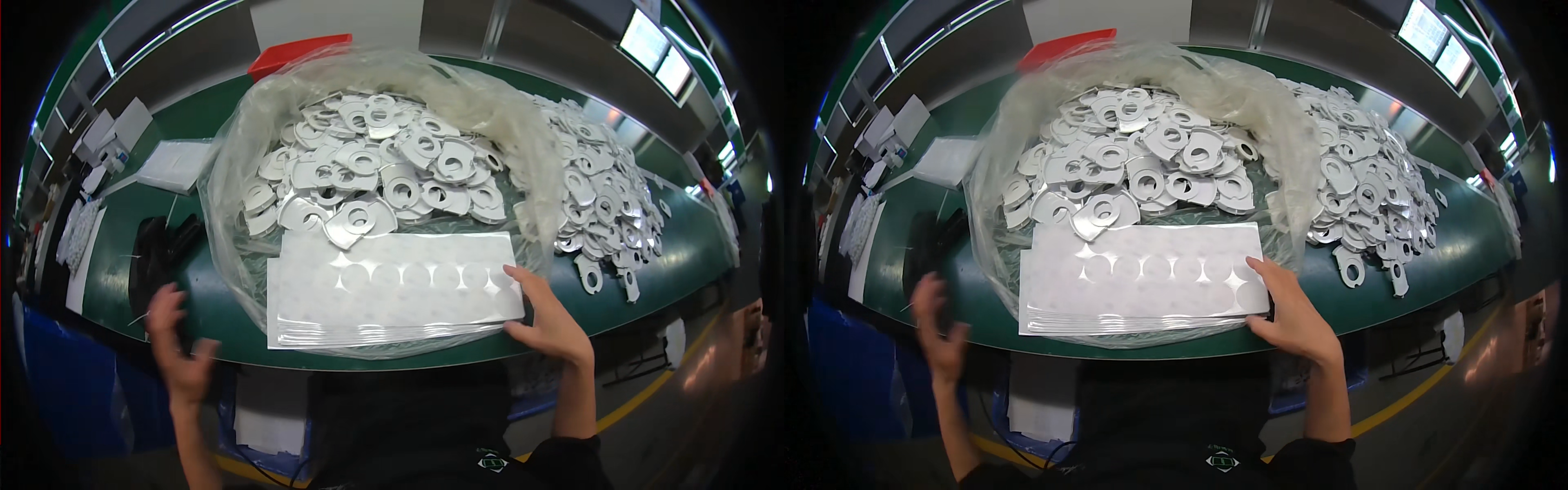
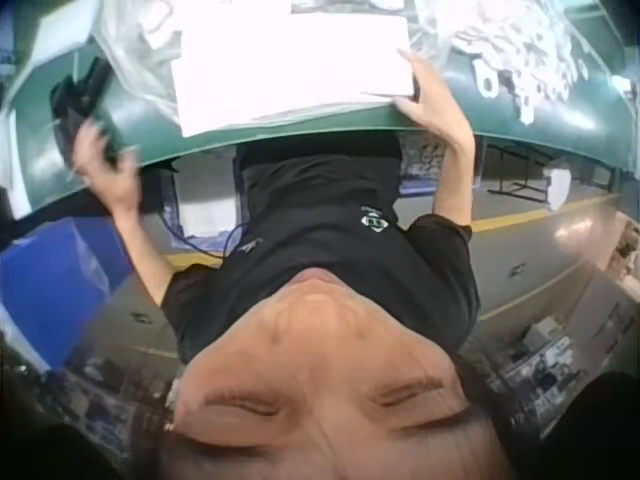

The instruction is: Applying small circular stickers to metal housing components at a factory workbench.

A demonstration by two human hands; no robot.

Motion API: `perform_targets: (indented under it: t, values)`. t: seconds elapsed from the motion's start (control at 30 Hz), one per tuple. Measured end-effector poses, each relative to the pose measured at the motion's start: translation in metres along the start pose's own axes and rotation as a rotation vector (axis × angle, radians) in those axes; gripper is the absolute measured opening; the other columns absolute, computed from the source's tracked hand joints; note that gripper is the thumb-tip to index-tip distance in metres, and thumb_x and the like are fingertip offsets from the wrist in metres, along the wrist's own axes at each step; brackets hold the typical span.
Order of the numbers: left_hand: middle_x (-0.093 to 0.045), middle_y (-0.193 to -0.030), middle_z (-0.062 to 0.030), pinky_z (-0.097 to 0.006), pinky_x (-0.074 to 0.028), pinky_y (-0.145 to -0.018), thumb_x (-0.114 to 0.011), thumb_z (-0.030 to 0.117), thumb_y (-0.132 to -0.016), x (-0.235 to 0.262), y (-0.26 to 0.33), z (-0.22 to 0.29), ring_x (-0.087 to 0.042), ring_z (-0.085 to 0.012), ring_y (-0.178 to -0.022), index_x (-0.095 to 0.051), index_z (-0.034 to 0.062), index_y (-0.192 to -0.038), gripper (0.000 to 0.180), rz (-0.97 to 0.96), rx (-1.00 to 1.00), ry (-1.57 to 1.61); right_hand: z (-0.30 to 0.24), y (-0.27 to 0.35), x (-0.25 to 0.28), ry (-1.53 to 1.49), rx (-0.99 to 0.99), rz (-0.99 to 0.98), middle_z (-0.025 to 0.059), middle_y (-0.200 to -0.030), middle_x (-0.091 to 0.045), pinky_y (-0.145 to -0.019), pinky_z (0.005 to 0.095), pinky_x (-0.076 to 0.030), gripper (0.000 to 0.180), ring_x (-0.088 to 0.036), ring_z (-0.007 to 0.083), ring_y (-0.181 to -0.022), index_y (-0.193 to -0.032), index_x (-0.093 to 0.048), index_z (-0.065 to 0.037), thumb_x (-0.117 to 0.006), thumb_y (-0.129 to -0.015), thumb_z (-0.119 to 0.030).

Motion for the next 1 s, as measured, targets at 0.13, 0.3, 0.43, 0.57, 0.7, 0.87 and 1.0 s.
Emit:
perform_targets:
  t: [0.13, 0.3, 0.43, 0.57, 0.7, 0.87, 1.0]
  values:
    - [-0.027, -0.143, -0.0247, -0.047, -0.029, -0.105, -0.08, 0.046, -0.06, -0.074, -0.025, 0.064, -0.034, -0.0419, -0.127, -0.033, 0.0079, -0.138, 0.099, -0.388, -0.288, -0.192, 0.005, -0.016, 0.002, -0.349, -0.071, -0.061, 0.0168, -0.13, -0.045, -0.098, 0.0379, -0.04, 0.083, -0.044, 0.0256, -0.12, -0.138, -0.035, -0.002, -0.079, -0.069, -0.017]
    - [-0.024, -0.143, -0.0281, -0.047, -0.032, -0.103, -0.078, 0.047, -0.062, -0.096, -0.022, 0.056, -0.035, -0.0435, -0.126, -0.026, 0.0103, -0.142, 0.103, -0.423, -0.144, -0.055, -0.004, -0.029, -0.011, -0.272, -0.081, 0.042, 0.0232, -0.121, -0.052, -0.084, 0.0348, -0.047, 0.073, -0.056, 0.0283, -0.1, -0.135, -0.039, -0.003, -0.074, -0.073, -0.02]
    - [-0.023, -0.144, -0.0277, -0.044, -0.037, -0.098, -0.077, 0.045, -0.064, -0.092, -0.012, 0.055, -0.041, -0.044, -0.12, -0.026, 0.0101, -0.142, 0.1, -0.417, -0.175, -0.166, 0.002, -0.054, -0.004, -0.295, -0.182, -0.019, 0.0151, -0.107, -0.06, -0.073, 0.0325, -0.05, 0.054, -0.06, 0.0186, -0.082, -0.129, -0.046, -0.003, -0.067, -0.08, -0.012]
    - [-0.034, -0.138, -0.0262, -0.043, -0.04, -0.095, -0.076, 0.042, -0.068, -0.085, -0.048, 0.086, -0.048, -0.0415, -0.114, -0.034, 0.0046, -0.137, 0.089, -0.376, -0.177, -0.285, 0.005, -0.092, 0.011, 0.06, -0.045, 0.156, 0.0133, -0.079, -0.065, -0.063, 0.0296, -0.048, 0.024, -0.061, 0.0214, -0.065, -0.097, -0.063, 0.0, -0.068, -0.078, -0.012]
    - [-0.054, -0.116, -0.0178, -0.042, -0.041, -0.088, -0.069, 0.036, -0.077, -0.147, -0.101, 0.108, -0.051, -0.0346, -0.106, -0.05, -0.0028, -0.121, 0.062, -0.147, -0.267, -0.062, -0.001, -0.133, -0.003, -0.064, 0.215, 0.034, 0.0121, -0.074, -0.063, -0.061, 0.0325, -0.047, 0.019, -0.06, 0.0247, -0.064, -0.088, -0.064, -0.001, -0.07, -0.075, -0.014]
    - [-0.055, -0.109, -0.0137, -0.043, -0.043, -0.08, -0.07, 0.038, -0.076, -0.215, -0.129, 0.114, -0.051, -0.0325, -0.098, -0.049, 0.0021, -0.12, 0.061, -0.324, -0.151, -0.335, 0.003, -0.143, -0.025, -0.009, 0.301, -0.194, 0.0099, -0.08, -0.062, -0.069, 0.0332, -0.047, 0.028, -0.06, 0.0257, -0.076, -0.09, -0.065, -0.004, -0.074, -0.071, -0.023]
    - [-0.052, -0.107, -0.0134, -0.04, -0.043, -0.081, -0.075, 0.025, -0.068, -0.225, -0.166, 0.102, -0.049, -0.0322, -0.098, -0.051, 0.003, -0.106, 0.05, -0.204, -0.232, -0.312, 0.014, -0.139, -0.03, -0.153, 0.361, -0.209, 0.0087, -0.084, -0.061, -0.067, 0.0307, -0.046, 0.032, -0.058, 0.0209, -0.075, -0.092, -0.066, -0.004, -0.077, -0.069, -0.023]
Point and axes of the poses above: each hand's wrist, its own y-axis away from the middle knuckle, its own x-axis out of the back of the hand, z = x × y, the point moved 2 cm from there along -y, towards the middle knuckle
